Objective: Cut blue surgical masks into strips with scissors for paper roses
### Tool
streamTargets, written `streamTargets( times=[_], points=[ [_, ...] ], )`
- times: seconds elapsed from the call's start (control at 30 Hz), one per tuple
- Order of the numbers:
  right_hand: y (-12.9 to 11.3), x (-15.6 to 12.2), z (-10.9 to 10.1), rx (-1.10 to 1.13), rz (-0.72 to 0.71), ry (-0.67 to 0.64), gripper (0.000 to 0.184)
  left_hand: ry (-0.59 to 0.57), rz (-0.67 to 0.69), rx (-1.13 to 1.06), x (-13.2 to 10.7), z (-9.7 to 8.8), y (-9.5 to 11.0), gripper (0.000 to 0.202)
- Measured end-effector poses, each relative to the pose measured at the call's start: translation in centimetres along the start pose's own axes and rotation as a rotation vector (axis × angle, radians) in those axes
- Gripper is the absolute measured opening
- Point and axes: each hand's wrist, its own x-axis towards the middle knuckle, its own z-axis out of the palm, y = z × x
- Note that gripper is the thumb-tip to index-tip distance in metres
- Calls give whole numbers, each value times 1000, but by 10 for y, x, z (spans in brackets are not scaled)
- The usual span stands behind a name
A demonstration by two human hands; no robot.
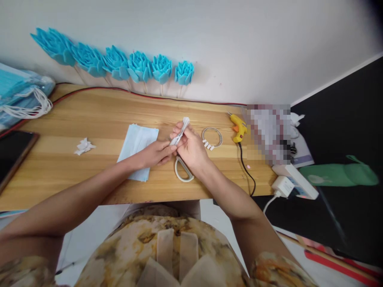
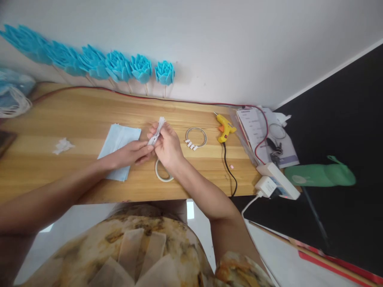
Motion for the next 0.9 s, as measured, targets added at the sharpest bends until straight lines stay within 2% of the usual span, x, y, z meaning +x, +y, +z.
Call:
streamTargets(
  times=[0.1, 0.17, 0.23, 0.3, 0.43, 0.63, 0.73, 0.9],
  points=[
    [-1, 2, -1, 14, -41, 4, 16, 140, 59, 334, -3, -4, 7, 49],
    [-2, 4, -3, 4, -38, 7, 16, 317, 52, 520, -5, -5, 11, 43],
    [-1, 6, -6, -10, -14, 10, 14, 503, 48, 619, -6, -4, 13, 36],
    [2, 9, -8, -9, 2, 22, 13, 609, 103, 633, -6, -1, 12, 30],
    [10, 11, -10, 27, 14, 48, 14, 617, 238, 633, -2, 7, 6, 18],
    [17, 13, -13, 19, -15, 11, 11, 644, 182, 633, 2, 12, 1, 8],
    [19, 11, -13, -19, -35, -2, 12, 638, 117, 470, 2, 10, 3, 5],
    [15, 8, -7, -18, -55, -13, 12, 536, 41, 37, 4, 1, 11, 16]
  ],
)
